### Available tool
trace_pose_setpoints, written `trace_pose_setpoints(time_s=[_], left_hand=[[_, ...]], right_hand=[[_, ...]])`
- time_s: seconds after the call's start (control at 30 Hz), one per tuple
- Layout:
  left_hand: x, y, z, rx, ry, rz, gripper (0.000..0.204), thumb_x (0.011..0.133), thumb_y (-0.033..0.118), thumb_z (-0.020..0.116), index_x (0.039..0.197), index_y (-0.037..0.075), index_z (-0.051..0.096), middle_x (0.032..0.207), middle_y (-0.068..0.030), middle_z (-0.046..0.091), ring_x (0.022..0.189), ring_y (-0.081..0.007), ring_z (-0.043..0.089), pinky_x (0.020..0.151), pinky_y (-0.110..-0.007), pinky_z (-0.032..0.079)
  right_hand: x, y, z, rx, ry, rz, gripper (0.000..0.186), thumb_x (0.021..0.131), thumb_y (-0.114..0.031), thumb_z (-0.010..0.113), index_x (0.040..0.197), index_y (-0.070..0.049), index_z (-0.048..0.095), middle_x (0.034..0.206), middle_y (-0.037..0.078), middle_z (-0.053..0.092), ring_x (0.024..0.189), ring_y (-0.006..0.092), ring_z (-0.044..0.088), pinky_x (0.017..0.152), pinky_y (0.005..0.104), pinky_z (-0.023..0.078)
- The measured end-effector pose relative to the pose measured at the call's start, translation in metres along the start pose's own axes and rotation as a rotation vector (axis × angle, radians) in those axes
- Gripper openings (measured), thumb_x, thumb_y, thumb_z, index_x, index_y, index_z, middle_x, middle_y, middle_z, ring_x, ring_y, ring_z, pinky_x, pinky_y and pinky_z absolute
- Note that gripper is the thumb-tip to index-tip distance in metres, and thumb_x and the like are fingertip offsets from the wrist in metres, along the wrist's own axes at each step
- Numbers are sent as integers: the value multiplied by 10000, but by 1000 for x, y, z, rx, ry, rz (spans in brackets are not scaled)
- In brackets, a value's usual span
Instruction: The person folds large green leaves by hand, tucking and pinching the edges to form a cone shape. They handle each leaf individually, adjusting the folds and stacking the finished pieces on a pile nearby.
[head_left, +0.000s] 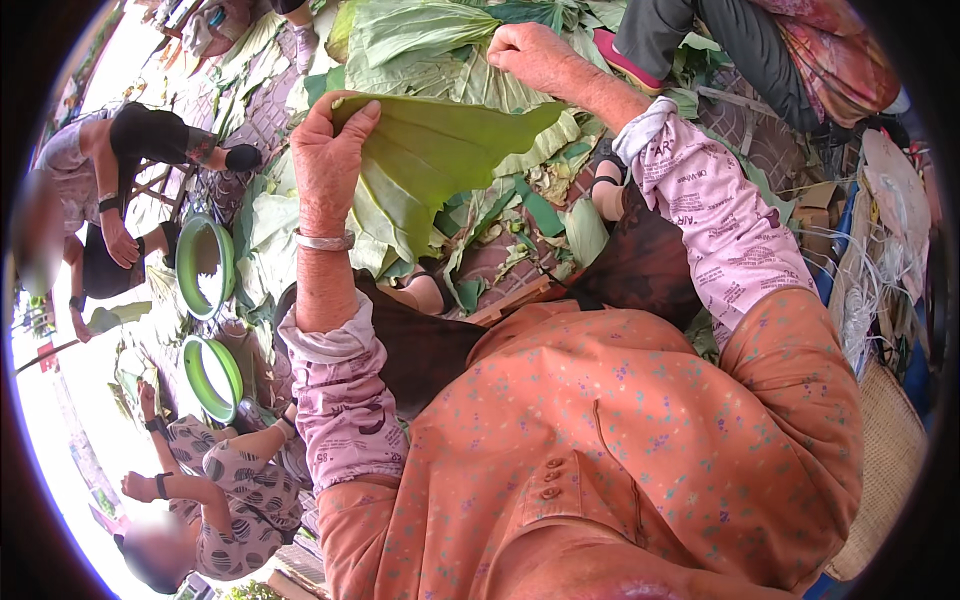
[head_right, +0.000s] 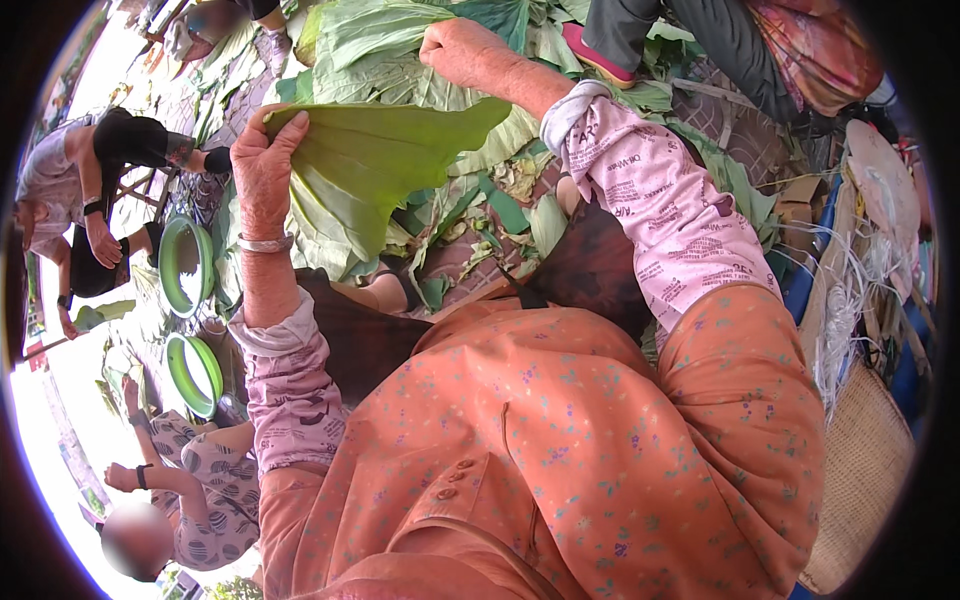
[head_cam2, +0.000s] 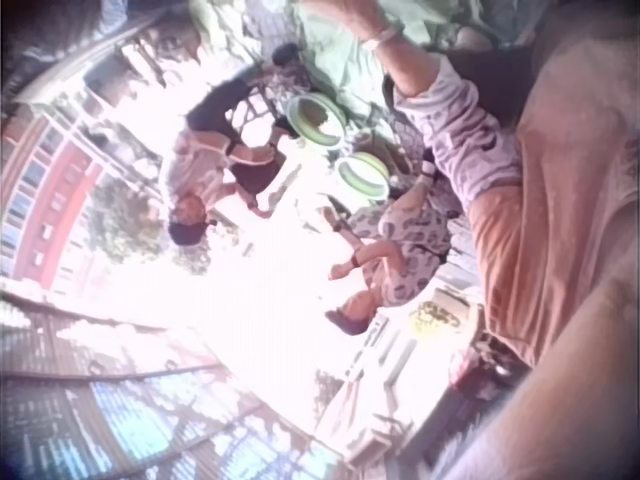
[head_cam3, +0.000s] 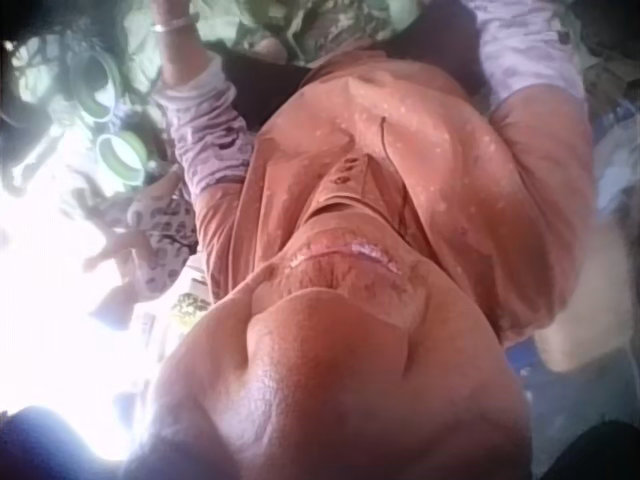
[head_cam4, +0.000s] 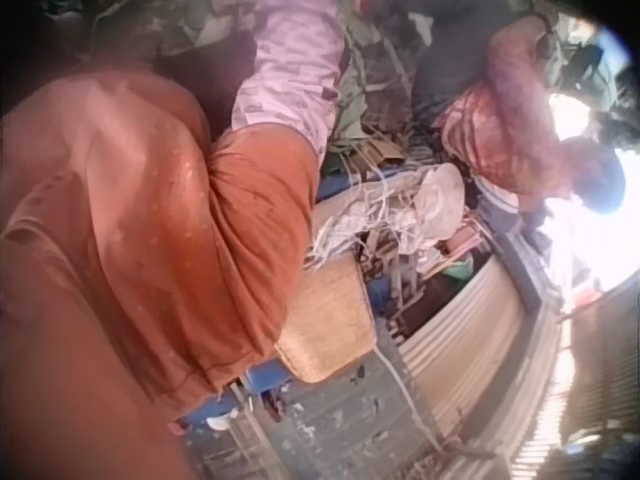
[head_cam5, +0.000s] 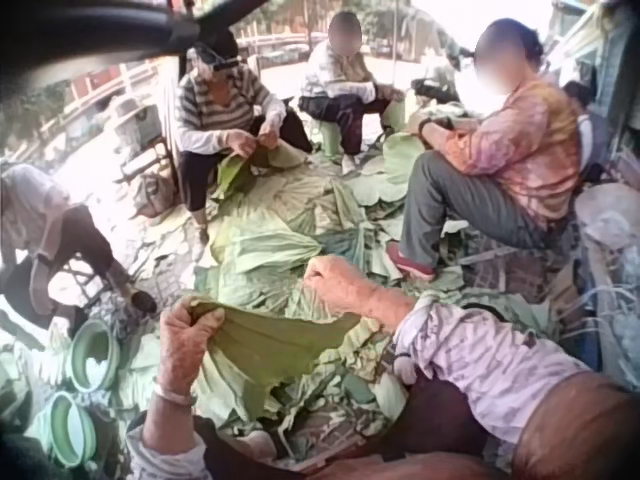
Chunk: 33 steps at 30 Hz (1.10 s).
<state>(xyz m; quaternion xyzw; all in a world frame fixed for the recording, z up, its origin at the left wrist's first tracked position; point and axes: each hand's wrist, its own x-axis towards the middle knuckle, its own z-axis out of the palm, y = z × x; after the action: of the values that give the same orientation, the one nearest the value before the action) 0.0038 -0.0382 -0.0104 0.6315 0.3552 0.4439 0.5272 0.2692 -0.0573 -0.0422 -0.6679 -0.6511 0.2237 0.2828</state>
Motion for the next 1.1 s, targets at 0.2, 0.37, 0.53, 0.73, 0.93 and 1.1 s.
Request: trace_pose_setpoints(time_s=[0.2,0.37,0.53,0.73,0.93,1.1], left_hand=[[2,-3,-8,-21,10,-1,155,805,52,661,945,15,608,812,16,612,722,-50,529,678,-184,429],[3,-1,-13,-58,33,9,162,804,51,664,951,12,608,821,10,611,736,-57,532,688,-187,430],[2,-1,-16,-70,54,23,165,807,50,660,959,11,610,827,7,612,743,-59,531,695,-186,428],[1,2,-24,-47,45,27,183,809,29,649,986,14,608,882,-9,618,784,-72,545,740,-197,432],[1,4,-25,-28,65,43,173,808,38,653,973,12,610,866,-4,615,775,-66,535,725,-193,426],[1,7,-28,-88,134,25,151,809,55,659,947,10,613,828,13,604,748,-54,511,703,-183,411]], right_hand=[[-2,17,-17,196,-174,-148,218,848,-132,576,1040,-31,600,944,37,634,883,125,583,813,274,457],[-6,19,-19,-2,-358,-236,245,805,-114,590,1039,-43,596,919,37,621,854,132,559,797,283,446],[-4,30,-12,-41,-353,-153,118,778,-114,595,867,-37,598,741,32,593,687,144,542,654,295,441],[-1,40,-5,-86,-280,-188,112,775,-147,580,804,-39,581,678,62,583,624,172,540,609,315,435],[9,55,2,-225,-179,2,161,764,-187,560,792,-31,584,704,108,603,659,253,576,599,368,436],[9,61,-7,-554,-142,168,147,754,-151,532,786,-21,592,766,155,623,714,323,605,607,426,449]])
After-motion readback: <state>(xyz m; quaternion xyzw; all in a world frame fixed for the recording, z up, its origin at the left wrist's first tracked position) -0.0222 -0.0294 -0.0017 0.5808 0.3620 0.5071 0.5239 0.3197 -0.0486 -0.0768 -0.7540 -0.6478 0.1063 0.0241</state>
